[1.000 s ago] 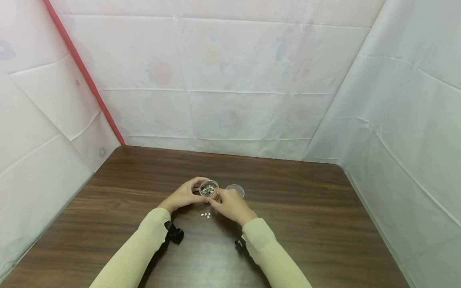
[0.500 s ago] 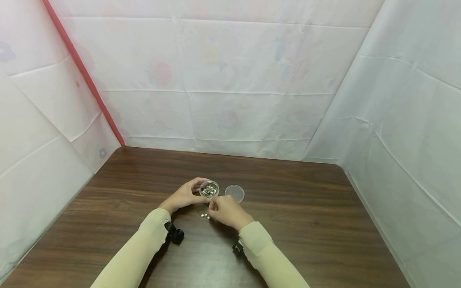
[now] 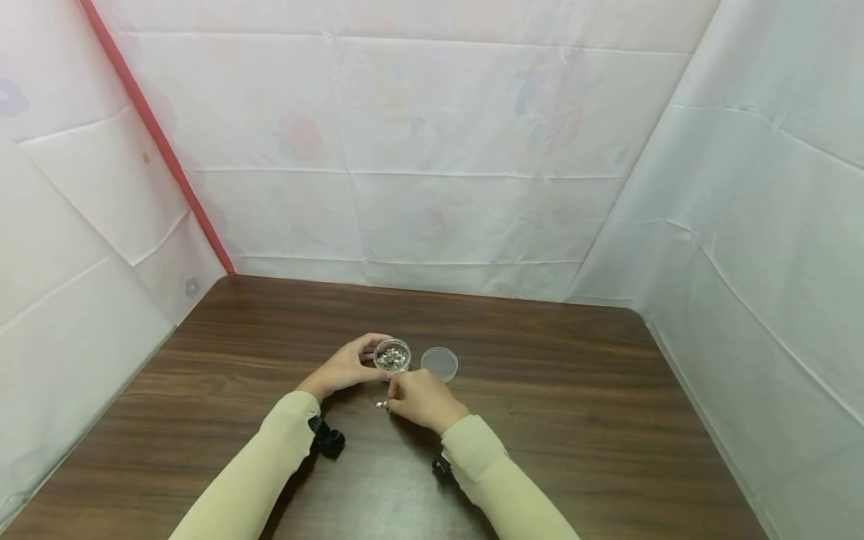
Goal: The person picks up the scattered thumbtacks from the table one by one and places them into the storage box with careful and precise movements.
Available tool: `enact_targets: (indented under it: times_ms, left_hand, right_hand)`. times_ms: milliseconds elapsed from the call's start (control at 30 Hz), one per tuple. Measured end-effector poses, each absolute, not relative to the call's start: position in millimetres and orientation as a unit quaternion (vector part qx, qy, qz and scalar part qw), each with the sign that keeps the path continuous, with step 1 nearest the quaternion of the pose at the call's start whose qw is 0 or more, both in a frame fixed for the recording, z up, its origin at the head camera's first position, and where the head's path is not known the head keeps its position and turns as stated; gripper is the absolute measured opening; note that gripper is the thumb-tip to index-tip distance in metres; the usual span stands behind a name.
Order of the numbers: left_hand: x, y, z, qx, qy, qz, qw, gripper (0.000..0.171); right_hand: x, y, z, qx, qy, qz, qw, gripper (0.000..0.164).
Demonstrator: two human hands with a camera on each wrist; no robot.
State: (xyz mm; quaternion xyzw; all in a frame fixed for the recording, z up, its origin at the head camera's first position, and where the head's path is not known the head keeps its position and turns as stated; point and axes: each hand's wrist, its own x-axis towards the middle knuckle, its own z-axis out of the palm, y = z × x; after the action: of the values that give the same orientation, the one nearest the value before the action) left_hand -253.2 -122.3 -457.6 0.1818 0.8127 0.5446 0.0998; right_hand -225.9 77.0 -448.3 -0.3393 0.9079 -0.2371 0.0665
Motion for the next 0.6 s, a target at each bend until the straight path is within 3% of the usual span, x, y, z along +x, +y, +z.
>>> enact_targets:
  times_ms: [300, 600]
  left_hand:
    - [-254.7, -122.4, -459.0, 0.186, 0.810, 0.547, 0.099, 0.068]
    - [-270.9, -124.9, -490.8, 0.167, 0.816, 0.547, 0.084, 0.071]
  right_hand:
    - [-226.5, 77.6, -448.4, -0.346, 0.905, -0.240, 0.067, 0.009]
    - [-226.6, 77.4, -448.2, -0.341, 0.908, -0.235, 0.059, 0.010]
